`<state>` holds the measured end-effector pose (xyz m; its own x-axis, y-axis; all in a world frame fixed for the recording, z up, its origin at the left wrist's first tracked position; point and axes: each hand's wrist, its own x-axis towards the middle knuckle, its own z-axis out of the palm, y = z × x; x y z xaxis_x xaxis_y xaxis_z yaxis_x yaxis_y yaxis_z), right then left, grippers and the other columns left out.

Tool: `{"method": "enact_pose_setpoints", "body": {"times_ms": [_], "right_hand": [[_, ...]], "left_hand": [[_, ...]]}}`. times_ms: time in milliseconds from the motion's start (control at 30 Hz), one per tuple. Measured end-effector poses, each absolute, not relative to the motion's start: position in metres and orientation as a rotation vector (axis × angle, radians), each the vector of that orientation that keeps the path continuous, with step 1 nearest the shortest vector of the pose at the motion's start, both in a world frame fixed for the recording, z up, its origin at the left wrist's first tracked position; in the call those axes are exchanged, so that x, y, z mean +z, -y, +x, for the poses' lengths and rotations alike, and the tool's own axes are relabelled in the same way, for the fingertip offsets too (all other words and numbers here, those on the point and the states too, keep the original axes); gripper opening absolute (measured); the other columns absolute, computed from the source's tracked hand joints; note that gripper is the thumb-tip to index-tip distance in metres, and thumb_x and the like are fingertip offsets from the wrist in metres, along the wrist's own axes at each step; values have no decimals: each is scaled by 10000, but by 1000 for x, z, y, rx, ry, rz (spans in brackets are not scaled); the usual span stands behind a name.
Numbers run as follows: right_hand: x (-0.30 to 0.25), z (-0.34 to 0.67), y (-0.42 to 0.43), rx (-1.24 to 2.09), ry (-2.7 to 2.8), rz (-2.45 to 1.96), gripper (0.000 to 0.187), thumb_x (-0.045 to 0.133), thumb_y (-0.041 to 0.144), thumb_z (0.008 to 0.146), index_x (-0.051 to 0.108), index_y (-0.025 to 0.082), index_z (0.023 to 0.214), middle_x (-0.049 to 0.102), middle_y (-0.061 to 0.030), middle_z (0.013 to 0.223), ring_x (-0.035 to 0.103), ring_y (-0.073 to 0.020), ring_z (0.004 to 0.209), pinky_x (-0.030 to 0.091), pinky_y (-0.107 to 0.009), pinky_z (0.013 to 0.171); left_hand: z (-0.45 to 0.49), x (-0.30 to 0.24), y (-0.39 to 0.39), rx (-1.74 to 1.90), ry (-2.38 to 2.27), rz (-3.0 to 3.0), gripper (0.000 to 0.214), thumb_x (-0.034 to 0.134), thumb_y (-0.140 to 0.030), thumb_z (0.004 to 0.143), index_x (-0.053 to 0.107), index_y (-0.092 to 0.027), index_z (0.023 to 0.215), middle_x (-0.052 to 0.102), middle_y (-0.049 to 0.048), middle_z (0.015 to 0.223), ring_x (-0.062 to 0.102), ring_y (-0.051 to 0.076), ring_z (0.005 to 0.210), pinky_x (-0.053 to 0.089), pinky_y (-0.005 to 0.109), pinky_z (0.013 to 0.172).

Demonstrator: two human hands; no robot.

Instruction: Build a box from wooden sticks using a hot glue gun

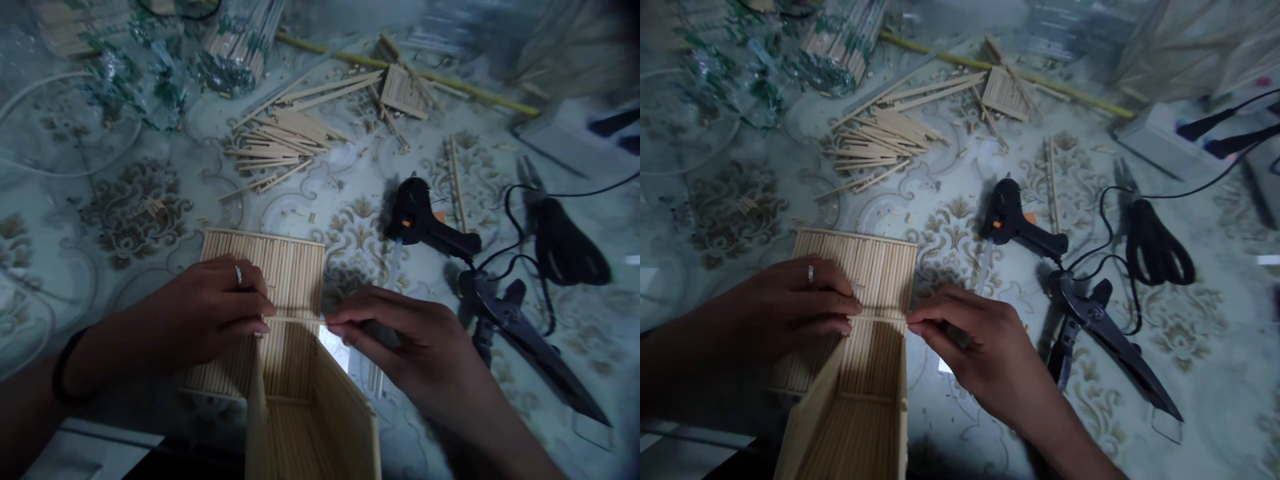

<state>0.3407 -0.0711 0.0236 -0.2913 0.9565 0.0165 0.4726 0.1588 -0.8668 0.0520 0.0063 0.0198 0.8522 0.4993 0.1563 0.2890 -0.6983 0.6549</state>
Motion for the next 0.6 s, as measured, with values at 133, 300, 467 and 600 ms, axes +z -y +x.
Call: {"method": "enact_pose_setpoints", "body": {"times_ms": [133, 300, 467, 600], "right_hand": [[25, 336, 71, 1100, 1836, -1320, 125, 779, 118, 988, 821, 236, 984, 837, 33, 876, 777, -98, 744, 594, -180, 722], [23, 340, 68, 1104, 1876, -1293, 115, 730, 169, 1039, 829, 226, 1055, 864, -11, 1002, 820, -138, 893, 630, -226, 820], [21, 344, 68, 1087, 1933, -1271, 132, 707, 162, 1055, 831, 209, 1059, 857, -20, 986, 810, -132, 870, 620, -218, 787], [20, 344, 72, 1098, 1983, -1232, 128, 722, 148, 1047, 833, 207, 1066, 860, -18, 989, 814, -130, 861, 620, -213, 767]], "left_hand": [[50, 30, -8, 366, -559, 2407, 207, 592, -200, 1110, 764, -182, 995, 766, 22, 947, 691, 163, 880, 521, 280, 836], [36, 45, -10, 246, -584, 2438, 351, 514, -162, 1117, 738, -172, 846, 654, 4, 808, 609, 133, 747, 441, 267, 702], [33, 40, -4, 115, -574, 2397, 328, 510, -146, 1096, 695, -190, 828, 645, -9, 790, 586, 138, 677, 392, 312, 639], [38, 41, -1, 89, -547, 2360, 323, 481, -119, 1087, 608, -203, 802, 636, -14, 781, 565, 151, 679, 385, 321, 652]]}}
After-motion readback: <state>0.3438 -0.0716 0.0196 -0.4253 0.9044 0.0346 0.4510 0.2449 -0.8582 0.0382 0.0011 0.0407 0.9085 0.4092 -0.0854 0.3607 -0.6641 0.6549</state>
